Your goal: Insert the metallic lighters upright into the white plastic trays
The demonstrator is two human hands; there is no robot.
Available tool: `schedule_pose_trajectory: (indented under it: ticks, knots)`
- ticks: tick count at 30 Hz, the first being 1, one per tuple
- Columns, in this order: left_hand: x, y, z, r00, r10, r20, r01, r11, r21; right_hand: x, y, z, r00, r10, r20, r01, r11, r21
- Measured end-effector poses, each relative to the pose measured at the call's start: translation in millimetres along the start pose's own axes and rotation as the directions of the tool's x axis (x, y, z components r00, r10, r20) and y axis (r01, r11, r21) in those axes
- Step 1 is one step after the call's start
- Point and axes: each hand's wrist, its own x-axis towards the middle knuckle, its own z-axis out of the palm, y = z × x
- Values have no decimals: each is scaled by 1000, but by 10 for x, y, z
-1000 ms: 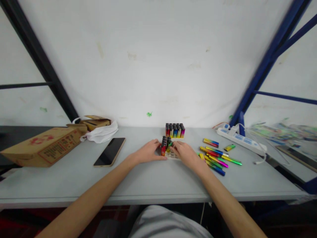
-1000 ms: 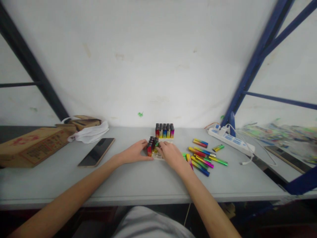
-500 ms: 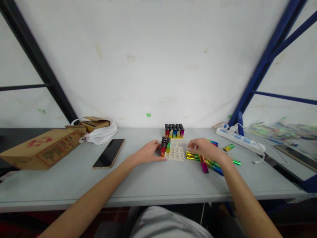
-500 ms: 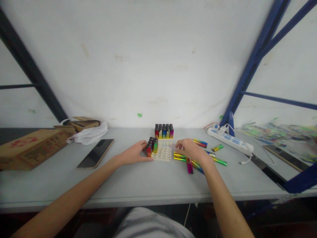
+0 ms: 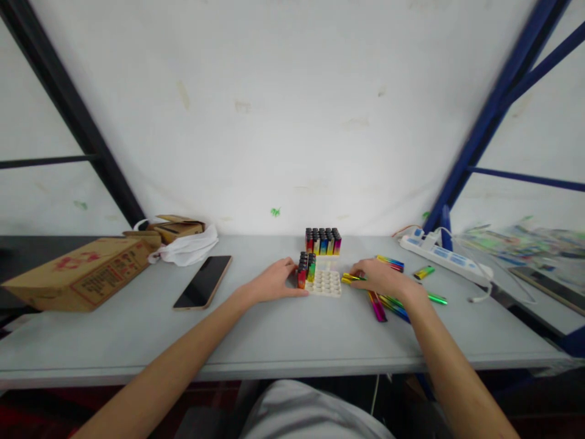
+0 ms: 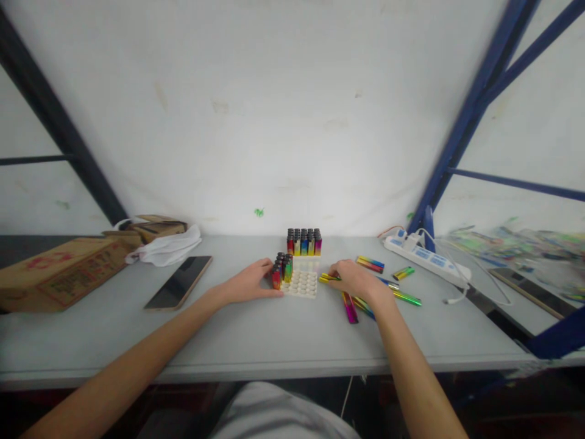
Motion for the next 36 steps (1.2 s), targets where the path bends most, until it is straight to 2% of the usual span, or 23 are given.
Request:
schedule_pose_trajectory:
  ticks: [4,10,15,17,20,22,24,32,36]
  knots:
    - [1,-8,4,1000,0,-3,0,1000,-8,40,40,26,999,19,-29,-19,1000,3]
    - [2,-6,3,1000,-7,16,7,1000,17,62,38,17,985,-15,-173,29,996,83]
    - [-1,-25,15,1000,1,16,-1,1000,16,28,-78,-58,925,35,-378,80,955,284]
    - [-1,-34,22,1000,3,14,-3,1000,22,12,-139,-83,908,69,-413,138,883,449]
    - [0,-42,31,1000,1,6,-1,1000,18,0,-224,-103,916,84,-392,236,677,697]
    - [2,-43,32,1000,2,3,-2,1000,13,7,-270,-105,934,97,-343,242,534,810]
    - [4,-39,28,1000,4,6,-4,1000,9,24,-309,-97,950,120,-290,214,428,878]
    - [0,-25,17,1000,-4,3,4,1000,-7,57,-495,-14,978,130,-165,144,157,977]
    - [3,-26,22,1000,-2,1,2,1000,-4,105,-616,57,977,130,-169,154,118,981]
